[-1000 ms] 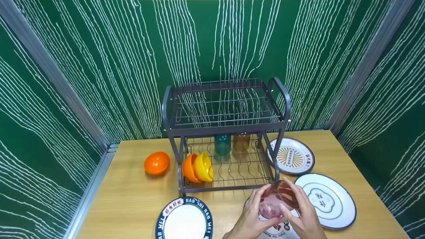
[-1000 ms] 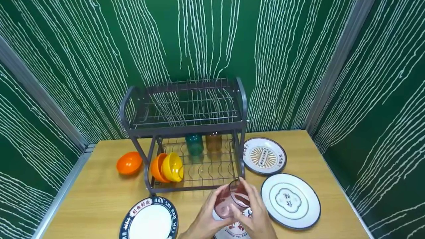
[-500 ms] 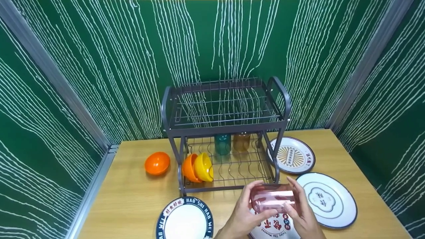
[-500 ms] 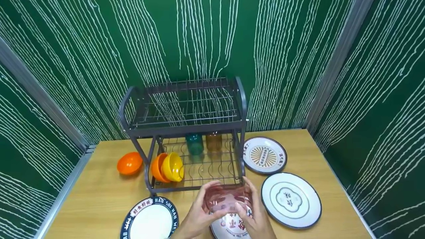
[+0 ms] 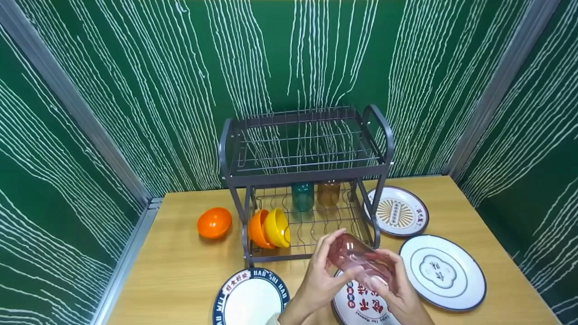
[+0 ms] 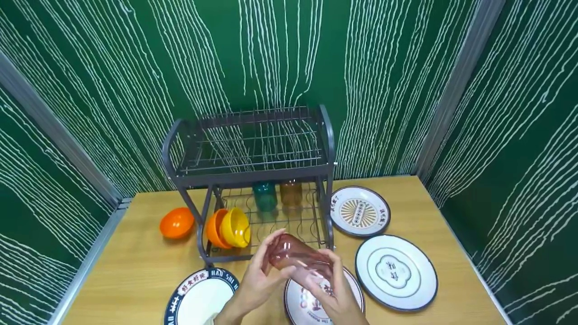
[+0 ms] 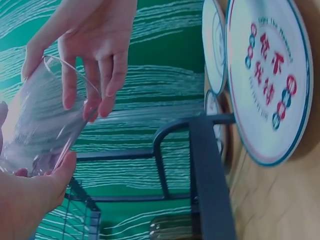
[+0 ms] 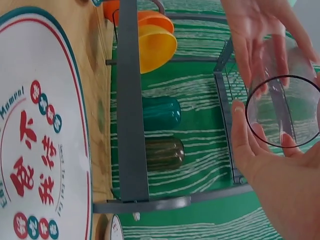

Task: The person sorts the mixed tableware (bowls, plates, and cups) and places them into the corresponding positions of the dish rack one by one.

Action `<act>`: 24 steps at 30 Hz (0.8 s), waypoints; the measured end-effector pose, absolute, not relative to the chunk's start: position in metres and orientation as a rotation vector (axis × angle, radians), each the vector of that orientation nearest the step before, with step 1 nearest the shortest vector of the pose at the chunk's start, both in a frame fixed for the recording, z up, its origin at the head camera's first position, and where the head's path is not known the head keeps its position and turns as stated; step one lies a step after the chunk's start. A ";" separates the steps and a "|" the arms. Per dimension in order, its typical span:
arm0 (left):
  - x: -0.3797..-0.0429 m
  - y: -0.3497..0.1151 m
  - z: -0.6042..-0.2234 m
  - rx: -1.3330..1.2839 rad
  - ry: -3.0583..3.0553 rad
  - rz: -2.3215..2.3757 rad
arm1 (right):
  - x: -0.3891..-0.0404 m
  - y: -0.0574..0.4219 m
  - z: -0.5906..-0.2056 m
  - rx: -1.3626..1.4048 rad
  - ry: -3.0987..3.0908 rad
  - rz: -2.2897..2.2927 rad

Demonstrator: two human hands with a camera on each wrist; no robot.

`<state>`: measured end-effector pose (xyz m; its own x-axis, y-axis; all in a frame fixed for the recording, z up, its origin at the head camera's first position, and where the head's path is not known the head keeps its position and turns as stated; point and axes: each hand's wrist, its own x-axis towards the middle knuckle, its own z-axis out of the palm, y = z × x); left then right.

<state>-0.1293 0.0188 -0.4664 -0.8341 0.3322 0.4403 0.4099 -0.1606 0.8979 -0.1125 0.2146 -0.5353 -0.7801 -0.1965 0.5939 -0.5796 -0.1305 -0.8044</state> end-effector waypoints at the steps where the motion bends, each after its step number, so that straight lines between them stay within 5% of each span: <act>1: -0.130 0.018 -0.465 -0.886 -2.010 -2.146 | -0.113 0.213 -0.536 0.857 -1.879 1.986; 15: -0.153 0.012 -0.478 -0.874 -2.217 -1.692 | -0.119 0.196 -0.531 0.571 -2.257 1.788; 24: -0.160 0.004 -0.470 -0.939 -2.268 -1.535 | -0.132 0.192 -0.532 0.625 -2.299 1.551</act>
